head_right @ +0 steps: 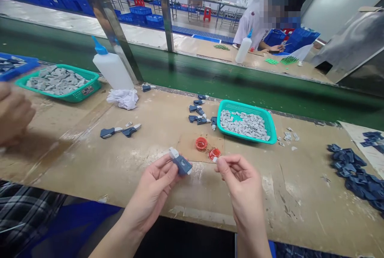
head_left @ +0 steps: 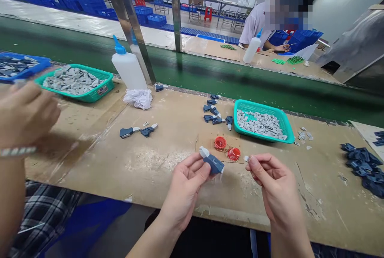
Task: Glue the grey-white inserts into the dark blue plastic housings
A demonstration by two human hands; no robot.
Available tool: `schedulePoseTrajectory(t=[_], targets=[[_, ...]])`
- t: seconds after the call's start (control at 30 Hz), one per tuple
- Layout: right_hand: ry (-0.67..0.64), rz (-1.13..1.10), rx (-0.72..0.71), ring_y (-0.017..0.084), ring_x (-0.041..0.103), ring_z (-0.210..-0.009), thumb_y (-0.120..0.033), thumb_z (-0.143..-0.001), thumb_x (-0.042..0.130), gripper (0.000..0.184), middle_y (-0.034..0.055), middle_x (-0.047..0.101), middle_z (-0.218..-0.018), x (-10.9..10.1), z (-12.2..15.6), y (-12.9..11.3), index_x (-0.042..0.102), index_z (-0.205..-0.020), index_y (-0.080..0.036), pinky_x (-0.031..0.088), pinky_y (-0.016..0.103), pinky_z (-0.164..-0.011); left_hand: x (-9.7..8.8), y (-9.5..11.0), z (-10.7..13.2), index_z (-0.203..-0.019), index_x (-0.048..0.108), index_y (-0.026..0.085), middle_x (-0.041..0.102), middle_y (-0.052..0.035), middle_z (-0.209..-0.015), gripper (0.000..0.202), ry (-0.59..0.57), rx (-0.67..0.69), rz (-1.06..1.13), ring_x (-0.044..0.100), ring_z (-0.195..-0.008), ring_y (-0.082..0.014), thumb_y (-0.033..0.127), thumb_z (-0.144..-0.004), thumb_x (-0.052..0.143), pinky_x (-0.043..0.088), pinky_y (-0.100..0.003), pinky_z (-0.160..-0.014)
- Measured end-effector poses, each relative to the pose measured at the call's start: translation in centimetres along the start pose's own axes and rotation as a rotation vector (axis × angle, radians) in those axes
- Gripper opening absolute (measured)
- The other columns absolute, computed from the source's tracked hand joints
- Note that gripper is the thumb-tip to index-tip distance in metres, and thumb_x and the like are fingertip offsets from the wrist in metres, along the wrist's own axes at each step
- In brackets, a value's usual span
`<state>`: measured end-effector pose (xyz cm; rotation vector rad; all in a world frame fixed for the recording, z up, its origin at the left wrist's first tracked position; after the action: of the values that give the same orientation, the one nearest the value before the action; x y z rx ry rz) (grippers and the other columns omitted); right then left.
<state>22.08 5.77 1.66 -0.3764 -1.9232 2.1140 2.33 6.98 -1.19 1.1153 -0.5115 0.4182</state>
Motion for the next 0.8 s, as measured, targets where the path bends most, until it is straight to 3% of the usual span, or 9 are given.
schedulePoseTrajectory(t=[0.23,0.6,0.8], targets=[[-0.222,-0.055,-0.072,0.008,0.061,-0.066,-0.029,-0.082,0.072,0.006,-0.0034,0.067,-0.068,5.0,1.9,-2.4,0.069,-0.078,-0.024,0.047,0.015,-0.062,0.5,1.5,0.3,-0.095,0.066,0.019,0.076,-0.0037,-0.098,0.016,-0.003,0.255,-0.157,0.069,-0.095,-0.0150,0.017,-0.080,0.071,0.052,-0.023,-0.089],[-0.339,0.003,0.020,0.010,0.060,-0.067,-0.033,-0.081,0.071,0.016,-0.0017,0.064,-0.069,6.3,1.7,-1.1,0.064,-0.076,-0.020,0.047,0.020,-0.065,0.8,2.7,1.1,-0.095,0.069,0.022,0.076,-0.0017,-0.101,0.018,-0.040,0.382,-0.262,0.070,-0.098,-0.0165,0.011,-0.080,0.069,0.054,-0.024,-0.089],[-0.528,0.001,0.203,0.009,0.052,-0.059,-0.042,-0.085,0.066,0.026,-0.0071,0.054,-0.060,7.2,2.4,1.0,0.049,-0.089,-0.023,0.040,0.020,-0.059,1.2,3.0,1.8,-0.094,0.071,0.022,0.076,-0.0015,-0.094,0.020,-0.083,0.444,-0.382,0.072,-0.089,-0.0149,0.008,-0.082,0.065,0.058,-0.021,-0.080]])
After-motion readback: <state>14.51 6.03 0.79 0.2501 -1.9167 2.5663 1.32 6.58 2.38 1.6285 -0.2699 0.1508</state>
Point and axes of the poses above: each hand's wrist, its own z-axis away from the middle knuckle, its own x-axis out of the palm, y = z × x, the point moved 10 cm from there along -z, towards the middle knuckle
